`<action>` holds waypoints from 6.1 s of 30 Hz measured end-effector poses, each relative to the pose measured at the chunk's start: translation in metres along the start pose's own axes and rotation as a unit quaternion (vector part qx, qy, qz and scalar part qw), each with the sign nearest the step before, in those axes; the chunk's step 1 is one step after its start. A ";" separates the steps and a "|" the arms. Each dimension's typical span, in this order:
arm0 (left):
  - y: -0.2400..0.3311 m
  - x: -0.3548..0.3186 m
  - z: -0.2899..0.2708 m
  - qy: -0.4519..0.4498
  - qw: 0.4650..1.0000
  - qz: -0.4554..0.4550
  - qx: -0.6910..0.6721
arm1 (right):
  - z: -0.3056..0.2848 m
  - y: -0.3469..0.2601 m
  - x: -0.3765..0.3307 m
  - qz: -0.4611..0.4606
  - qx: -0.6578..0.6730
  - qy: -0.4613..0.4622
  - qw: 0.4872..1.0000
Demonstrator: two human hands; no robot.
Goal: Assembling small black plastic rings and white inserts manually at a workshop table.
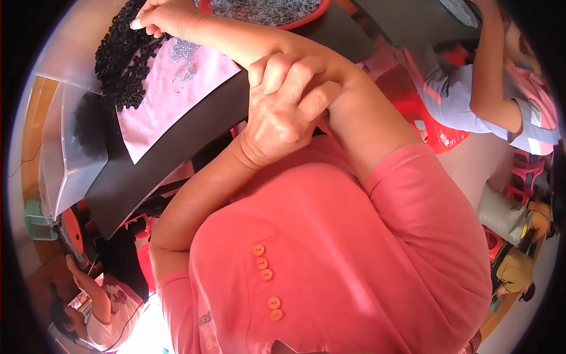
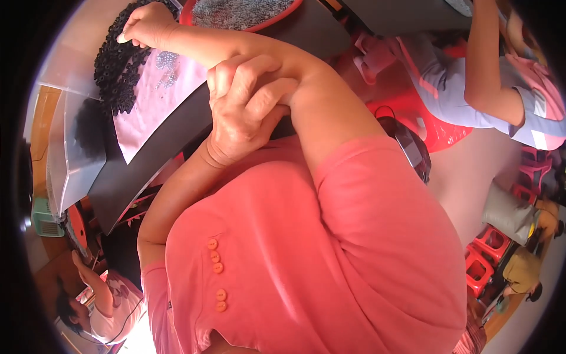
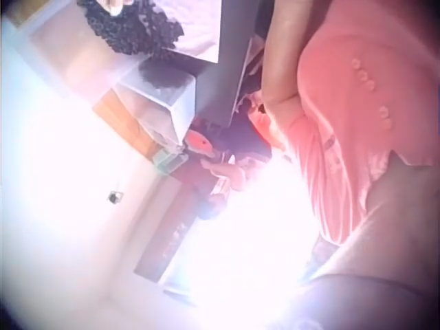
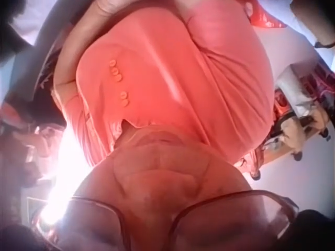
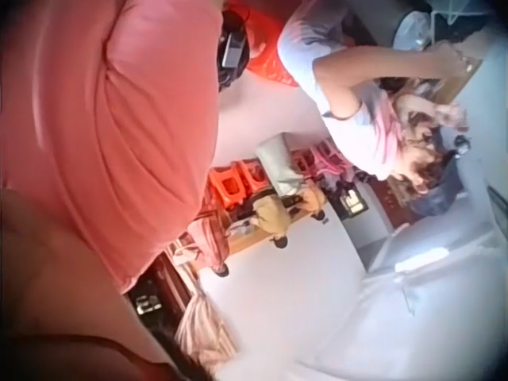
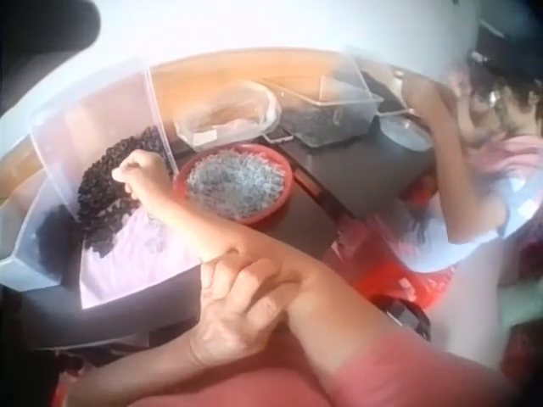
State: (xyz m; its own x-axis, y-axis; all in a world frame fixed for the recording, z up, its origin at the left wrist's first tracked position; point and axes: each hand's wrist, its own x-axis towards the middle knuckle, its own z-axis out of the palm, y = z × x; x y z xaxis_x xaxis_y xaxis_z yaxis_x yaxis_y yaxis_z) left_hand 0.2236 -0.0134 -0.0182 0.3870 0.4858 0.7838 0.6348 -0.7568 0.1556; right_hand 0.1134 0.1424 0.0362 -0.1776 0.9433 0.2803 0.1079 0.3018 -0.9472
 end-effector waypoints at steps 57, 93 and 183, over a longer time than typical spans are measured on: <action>-0.147 -0.067 -0.116 -0.106 0.940 -0.290 0.149 | -0.039 -0.007 0.006 0.011 0.236 -0.184 0.954; -0.204 -0.084 -0.213 -0.032 0.816 -0.511 0.266 | -0.019 0.020 -0.029 -0.035 0.111 -0.302 0.946; -0.156 -0.074 -0.174 0.272 0.713 -0.554 -0.331 | -0.013 0.017 -0.037 -0.371 -0.080 -0.212 0.901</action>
State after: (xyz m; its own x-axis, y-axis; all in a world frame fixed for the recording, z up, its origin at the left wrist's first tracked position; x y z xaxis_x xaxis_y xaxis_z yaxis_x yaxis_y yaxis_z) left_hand -0.0204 -0.0072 0.0043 -0.5389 0.8410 0.0472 -0.1765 -0.1675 0.9699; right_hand 0.1343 0.1141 0.0115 -0.6126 0.3477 0.7098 -0.0594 0.8752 -0.4801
